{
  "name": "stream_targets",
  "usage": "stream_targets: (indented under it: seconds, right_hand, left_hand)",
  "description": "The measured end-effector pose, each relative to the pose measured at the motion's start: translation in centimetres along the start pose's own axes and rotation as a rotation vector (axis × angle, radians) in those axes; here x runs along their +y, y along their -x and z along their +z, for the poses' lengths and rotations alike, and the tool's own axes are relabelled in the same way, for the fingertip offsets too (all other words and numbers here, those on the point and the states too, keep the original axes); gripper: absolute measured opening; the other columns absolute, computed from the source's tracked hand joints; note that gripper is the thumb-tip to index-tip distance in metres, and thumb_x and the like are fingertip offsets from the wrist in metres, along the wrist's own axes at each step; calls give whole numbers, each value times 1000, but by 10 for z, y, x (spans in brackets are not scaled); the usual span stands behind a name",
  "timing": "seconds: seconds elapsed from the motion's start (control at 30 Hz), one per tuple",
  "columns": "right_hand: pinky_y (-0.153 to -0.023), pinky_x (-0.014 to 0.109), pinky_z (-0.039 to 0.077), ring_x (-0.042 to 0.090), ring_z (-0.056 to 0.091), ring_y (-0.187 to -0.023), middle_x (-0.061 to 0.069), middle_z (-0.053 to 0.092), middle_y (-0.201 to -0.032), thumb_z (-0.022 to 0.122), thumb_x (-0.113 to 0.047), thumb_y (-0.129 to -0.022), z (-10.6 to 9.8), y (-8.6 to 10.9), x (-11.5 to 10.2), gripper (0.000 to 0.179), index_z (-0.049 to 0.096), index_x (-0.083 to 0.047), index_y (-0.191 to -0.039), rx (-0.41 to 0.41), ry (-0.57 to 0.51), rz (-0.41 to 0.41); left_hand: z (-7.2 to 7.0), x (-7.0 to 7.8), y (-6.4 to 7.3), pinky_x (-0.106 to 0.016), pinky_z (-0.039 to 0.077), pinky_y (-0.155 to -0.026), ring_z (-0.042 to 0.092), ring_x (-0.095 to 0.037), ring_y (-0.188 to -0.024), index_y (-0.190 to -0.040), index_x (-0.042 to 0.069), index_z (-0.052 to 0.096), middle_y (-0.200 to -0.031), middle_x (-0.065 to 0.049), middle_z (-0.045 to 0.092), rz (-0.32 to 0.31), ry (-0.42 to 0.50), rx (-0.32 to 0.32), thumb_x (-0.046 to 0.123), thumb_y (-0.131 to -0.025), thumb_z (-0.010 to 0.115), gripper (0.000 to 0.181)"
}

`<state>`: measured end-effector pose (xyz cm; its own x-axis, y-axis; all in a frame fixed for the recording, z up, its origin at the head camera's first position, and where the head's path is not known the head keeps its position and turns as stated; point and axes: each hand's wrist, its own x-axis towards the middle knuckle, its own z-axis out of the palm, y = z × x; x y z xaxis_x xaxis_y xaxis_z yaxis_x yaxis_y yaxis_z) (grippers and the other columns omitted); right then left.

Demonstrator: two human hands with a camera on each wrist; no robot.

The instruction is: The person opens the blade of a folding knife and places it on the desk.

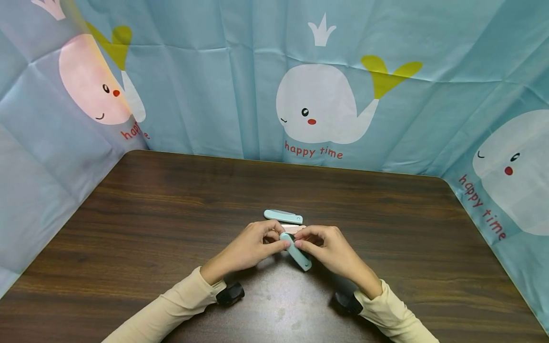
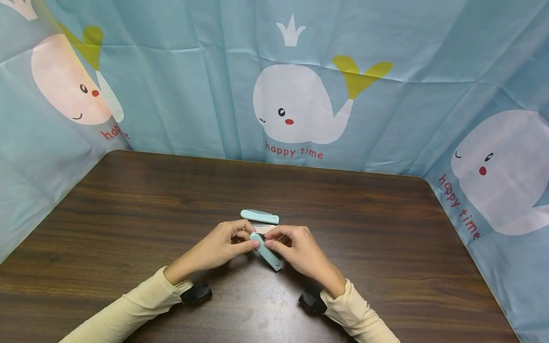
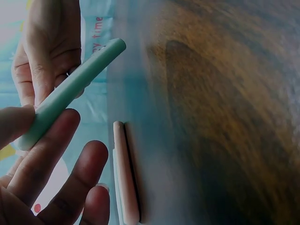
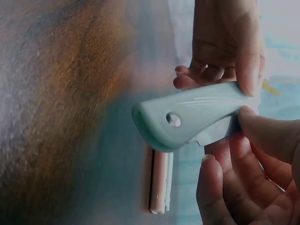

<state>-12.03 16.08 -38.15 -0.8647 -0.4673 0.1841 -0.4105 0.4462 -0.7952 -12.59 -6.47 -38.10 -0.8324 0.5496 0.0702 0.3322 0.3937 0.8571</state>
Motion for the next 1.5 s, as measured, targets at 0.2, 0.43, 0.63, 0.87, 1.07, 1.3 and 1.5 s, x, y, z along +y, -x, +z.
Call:
stream_targets:
  seconds: [0.2,0.43,0.63,0.87,1.07,1.3,1.5]
  right_hand:
    - [-65,21,53,0,62,-72,3,75,-90,71,-12,-92,1,0,-1,7,74,-7,-97,21,24,-7]
    - [-61,21,50,2,61,-68,2,73,-86,69,-12,-93,-4,2,-3,5,71,-8,-95,60,46,24]
    - [-60,22,50,5,60,-66,5,71,-83,69,-12,-94,-7,1,-3,4,69,-9,-95,99,42,58]
    - [-62,24,52,23,67,-71,9,72,-87,67,-14,-95,-10,0,-2,8,68,-8,-101,105,-17,101]
    - [-67,24,54,14,67,-73,4,74,-90,69,-14,-94,-8,1,-4,11,71,-8,-103,110,18,89]
    - [-70,24,55,8,67,-76,6,74,-93,67,-15,-95,-7,1,-3,15,71,-5,-106,82,20,52]
    - [-68,24,56,5,68,-74,3,76,-92,70,-15,-93,-6,2,-5,13,72,-7,-104,83,25,26]
  left_hand:
    - [-2,2,0,-19,42,-68,54,0,-66,-92,13,62,-79,-2,76,-1,-3,2,23,-94,69,12]
    - [-6,3,0,-19,38,-65,43,0,-61,-92,12,62,-73,-5,72,-4,-8,-1,22,-93,69,12]
    - [-9,0,0,-19,36,-63,41,-1,-59,-91,11,62,-75,-7,73,-3,19,0,20,-93,69,12]
    - [-12,-1,0,-22,39,-65,45,-2,-61,-96,10,63,-80,-8,74,-31,31,3,21,-94,67,12]
    - [-9,1,1,-21,43,-70,56,-3,-68,-104,11,66,-86,-5,76,-27,31,-28,22,-95,66,15]
    - [-8,2,2,-19,39,-62,48,-1,-61,-98,14,69,-83,-6,75,-17,16,-39,20,-94,70,7]
    - [-7,2,3,-18,35,-59,42,0,-56,-97,14,69,-79,-5,75,-12,-6,-50,19,-93,71,6]
